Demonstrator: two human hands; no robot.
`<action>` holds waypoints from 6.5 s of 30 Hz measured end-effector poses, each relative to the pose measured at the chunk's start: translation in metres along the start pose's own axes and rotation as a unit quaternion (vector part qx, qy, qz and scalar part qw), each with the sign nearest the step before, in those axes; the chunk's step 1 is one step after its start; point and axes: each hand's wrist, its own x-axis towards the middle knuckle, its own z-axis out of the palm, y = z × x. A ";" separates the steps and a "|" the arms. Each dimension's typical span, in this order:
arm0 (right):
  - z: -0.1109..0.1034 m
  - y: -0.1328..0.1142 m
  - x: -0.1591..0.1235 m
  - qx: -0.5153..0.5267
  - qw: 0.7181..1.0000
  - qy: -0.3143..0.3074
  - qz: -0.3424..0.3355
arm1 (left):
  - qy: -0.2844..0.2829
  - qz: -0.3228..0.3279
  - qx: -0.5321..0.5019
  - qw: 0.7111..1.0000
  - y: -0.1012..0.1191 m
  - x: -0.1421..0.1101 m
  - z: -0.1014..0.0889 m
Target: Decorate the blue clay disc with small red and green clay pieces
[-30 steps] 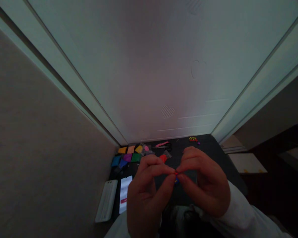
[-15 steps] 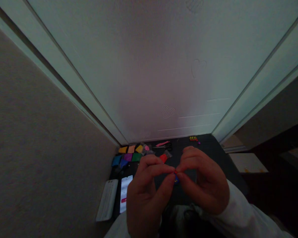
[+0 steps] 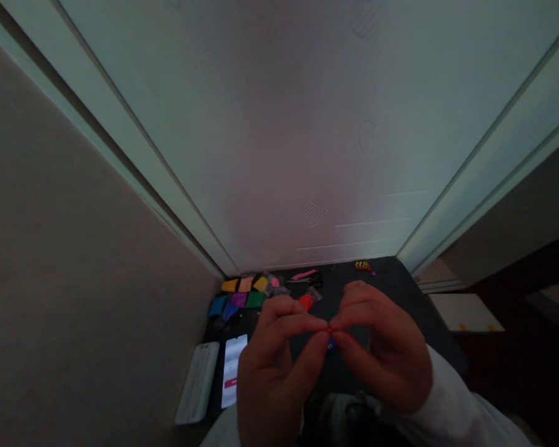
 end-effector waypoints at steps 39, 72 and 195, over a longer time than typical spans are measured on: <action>-0.002 0.003 -0.007 -0.056 0.998 -0.008 -0.028 | -0.031 -0.106 -0.076 0.991 -0.007 -0.002 -0.002; -0.001 0.002 -0.007 -0.048 0.998 -0.006 -0.028 | -0.029 -0.110 -0.102 0.988 -0.005 -0.001 -0.002; 0.010 0.003 -0.009 0.127 0.987 0.054 0.086 | 0.038 0.083 0.063 0.994 -0.007 -0.006 0.005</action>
